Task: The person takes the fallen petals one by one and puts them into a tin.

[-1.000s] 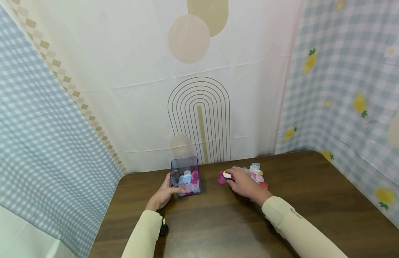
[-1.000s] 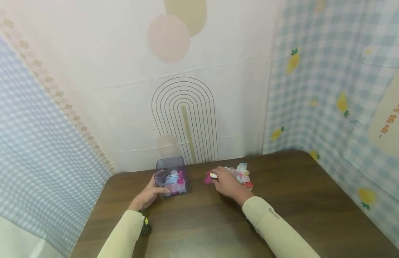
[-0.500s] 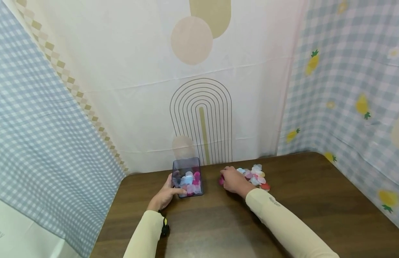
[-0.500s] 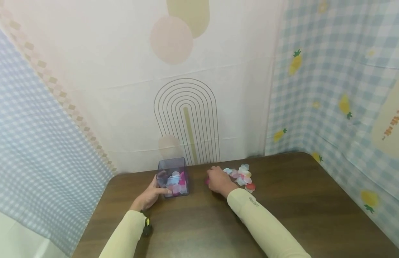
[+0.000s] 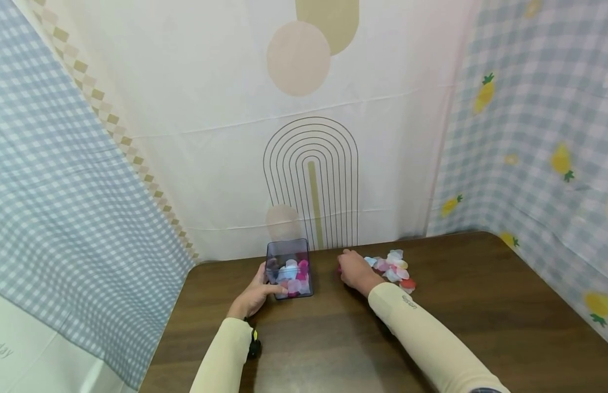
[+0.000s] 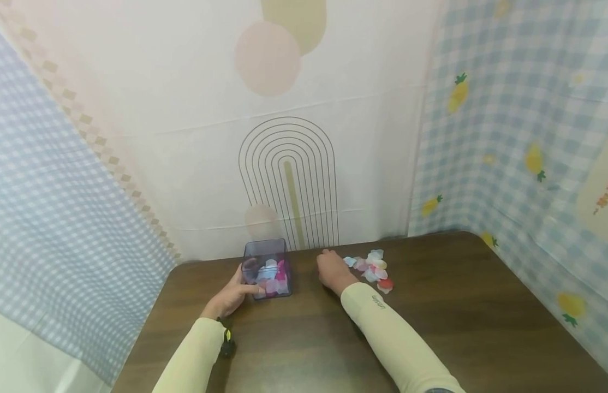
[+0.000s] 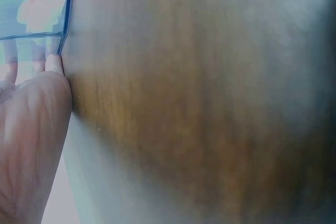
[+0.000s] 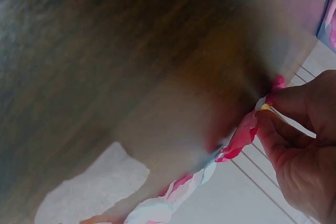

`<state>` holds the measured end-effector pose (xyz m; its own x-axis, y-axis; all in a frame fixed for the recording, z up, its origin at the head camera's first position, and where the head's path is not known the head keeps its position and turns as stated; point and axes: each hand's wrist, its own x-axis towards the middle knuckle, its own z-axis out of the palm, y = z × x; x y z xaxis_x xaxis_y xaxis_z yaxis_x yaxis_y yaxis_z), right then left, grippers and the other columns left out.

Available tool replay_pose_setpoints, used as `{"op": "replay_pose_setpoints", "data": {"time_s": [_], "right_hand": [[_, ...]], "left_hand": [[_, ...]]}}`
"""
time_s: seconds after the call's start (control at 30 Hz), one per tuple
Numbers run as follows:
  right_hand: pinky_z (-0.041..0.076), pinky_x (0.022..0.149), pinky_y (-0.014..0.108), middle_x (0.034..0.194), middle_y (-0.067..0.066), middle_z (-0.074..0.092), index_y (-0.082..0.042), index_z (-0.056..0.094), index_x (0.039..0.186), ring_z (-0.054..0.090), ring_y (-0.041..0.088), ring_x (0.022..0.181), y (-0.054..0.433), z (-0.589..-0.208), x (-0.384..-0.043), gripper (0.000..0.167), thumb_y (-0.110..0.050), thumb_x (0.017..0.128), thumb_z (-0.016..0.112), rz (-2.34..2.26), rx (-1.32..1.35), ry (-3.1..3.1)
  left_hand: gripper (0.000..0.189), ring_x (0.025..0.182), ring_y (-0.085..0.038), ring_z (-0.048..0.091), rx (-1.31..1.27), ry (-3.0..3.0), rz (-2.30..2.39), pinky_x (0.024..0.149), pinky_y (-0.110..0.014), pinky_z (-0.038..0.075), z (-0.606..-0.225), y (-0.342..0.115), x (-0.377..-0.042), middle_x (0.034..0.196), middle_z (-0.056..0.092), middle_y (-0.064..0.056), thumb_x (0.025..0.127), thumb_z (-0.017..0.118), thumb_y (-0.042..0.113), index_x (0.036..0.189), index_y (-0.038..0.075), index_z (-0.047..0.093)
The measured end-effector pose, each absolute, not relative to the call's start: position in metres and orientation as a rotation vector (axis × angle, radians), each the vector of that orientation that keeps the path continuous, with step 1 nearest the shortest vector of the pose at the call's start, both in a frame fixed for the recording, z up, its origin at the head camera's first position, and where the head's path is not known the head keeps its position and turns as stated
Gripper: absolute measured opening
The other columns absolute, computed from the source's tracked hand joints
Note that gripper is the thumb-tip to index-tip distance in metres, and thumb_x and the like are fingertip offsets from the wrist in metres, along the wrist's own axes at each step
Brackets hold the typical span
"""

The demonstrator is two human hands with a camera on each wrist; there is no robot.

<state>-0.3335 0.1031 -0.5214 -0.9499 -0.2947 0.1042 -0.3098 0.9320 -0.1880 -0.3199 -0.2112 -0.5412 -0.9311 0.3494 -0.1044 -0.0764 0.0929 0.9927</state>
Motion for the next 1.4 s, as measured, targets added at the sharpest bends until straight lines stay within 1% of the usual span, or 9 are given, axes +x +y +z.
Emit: {"op": "replay_pose_setpoints", "data": {"time_s": [0.13, 0.2, 0.3, 0.4, 0.63, 0.87, 1.1, 1.23, 1.4], "right_hand": [[0.060, 0.090, 0.049, 0.098, 0.017, 0.065, -0.002, 0.069, 0.092, 0.067, 0.037, 0.098, 0.101, -0.521, -0.335, 0.008, -0.001, 0.089, 0.077, 0.288, 0.506, -2.996], [0.060, 0.093, 0.049, 0.101, 0.019, 0.067, 0.001, 0.070, 0.097, 0.068, 0.039, 0.100, 0.100, -0.522, -0.336, 0.010, -0.002, 0.089, 0.077, 0.260, 0.522, -2.995], [0.059, 0.098, 0.050, 0.105, 0.020, 0.068, 0.003, 0.071, 0.104, 0.068, 0.040, 0.104, 0.099, -0.524, -0.337, 0.017, -0.004, 0.090, 0.077, 0.236, 0.530, -3.012], [0.058, 0.100, 0.050, 0.108, 0.020, 0.068, 0.003, 0.071, 0.107, 0.068, 0.040, 0.107, 0.099, -0.527, -0.339, 0.021, -0.006, 0.090, 0.078, 0.229, 0.529, -3.029], [0.059, 0.097, 0.049, 0.107, 0.019, 0.069, 0.002, 0.073, 0.108, 0.068, 0.037, 0.105, 0.101, -0.530, -0.339, 0.023, -0.006, 0.087, 0.078, 0.251, 0.503, -2.998], [0.060, 0.097, 0.049, 0.108, 0.019, 0.069, 0.002, 0.073, 0.111, 0.069, 0.038, 0.106, 0.100, -0.528, -0.336, 0.026, -0.007, 0.088, 0.077, 0.265, 0.477, -3.009], [0.060, 0.096, 0.050, 0.109, 0.021, 0.069, 0.002, 0.073, 0.108, 0.068, 0.039, 0.107, 0.094, -0.523, -0.333, 0.023, -0.007, 0.087, 0.079, 0.256, 0.461, -3.009], [0.060, 0.096, 0.049, 0.111, 0.022, 0.068, 0.003, 0.073, 0.108, 0.066, 0.039, 0.108, 0.092, -0.523, -0.331, 0.024, -0.007, 0.087, 0.080, 0.263, 0.456, -2.999], [0.060, 0.096, 0.049, 0.111, 0.022, 0.068, 0.003, 0.074, 0.109, 0.066, 0.038, 0.107, 0.093, -0.522, -0.328, 0.024, -0.007, 0.088, 0.080, 0.281, 0.446, -2.994]], "left_hand": [[0.100, 0.158, -0.036, 0.021, 0.272, 2.064, 1.907, 0.134, -0.062, 0.007, -0.540, -0.210, -0.320, 0.169, 0.030, -0.016, 0.082, 0.081, 0.000, 0.162, 0.014, 0.022], [0.101, 0.158, -0.036, 0.021, 0.267, 2.065, 1.910, 0.134, -0.062, 0.007, -0.541, -0.210, -0.320, 0.169, 0.030, -0.016, 0.082, 0.082, -0.001, 0.162, 0.014, 0.022], [0.102, 0.159, -0.036, 0.019, 0.264, 2.073, 1.904, 0.134, -0.062, 0.006, -0.541, -0.210, -0.320, 0.170, 0.029, -0.016, 0.081, 0.082, 0.000, 0.162, 0.014, 0.021], [0.104, 0.160, -0.036, 0.018, 0.259, 2.084, 1.892, 0.134, -0.064, 0.005, -0.542, -0.211, -0.319, 0.170, 0.028, -0.015, 0.081, 0.083, 0.000, 0.163, 0.015, 0.021], [0.105, 0.161, -0.034, 0.016, 0.257, 2.087, 1.897, 0.135, -0.062, 0.004, -0.542, -0.210, -0.320, 0.171, 0.028, -0.014, 0.081, 0.083, 0.002, 0.164, 0.015, 0.020], [0.106, 0.161, -0.035, 0.018, 0.260, 2.089, 1.887, 0.135, -0.062, 0.008, -0.541, -0.211, -0.319, 0.171, 0.029, -0.015, 0.081, 0.083, 0.001, 0.164, 0.015, 0.020], [0.106, 0.161, -0.036, 0.018, 0.264, 2.092, 1.889, 0.135, -0.061, 0.009, -0.541, -0.211, -0.319, 0.171, 0.030, -0.016, 0.082, 0.084, 0.002, 0.164, 0.014, 0.019], [0.105, 0.161, -0.037, 0.018, 0.276, 2.087, 1.892, 0.135, -0.062, 0.009, -0.542, -0.212, -0.319, 0.171, 0.029, -0.017, 0.082, 0.083, 0.001, 0.164, 0.013, 0.018], [0.105, 0.163, -0.036, 0.016, 0.243, 2.085, 1.892, 0.135, -0.063, 0.007, -0.541, -0.211, -0.319, 0.172, 0.028, -0.016, 0.082, 0.084, 0.002, 0.164, 0.015, 0.021]]}}
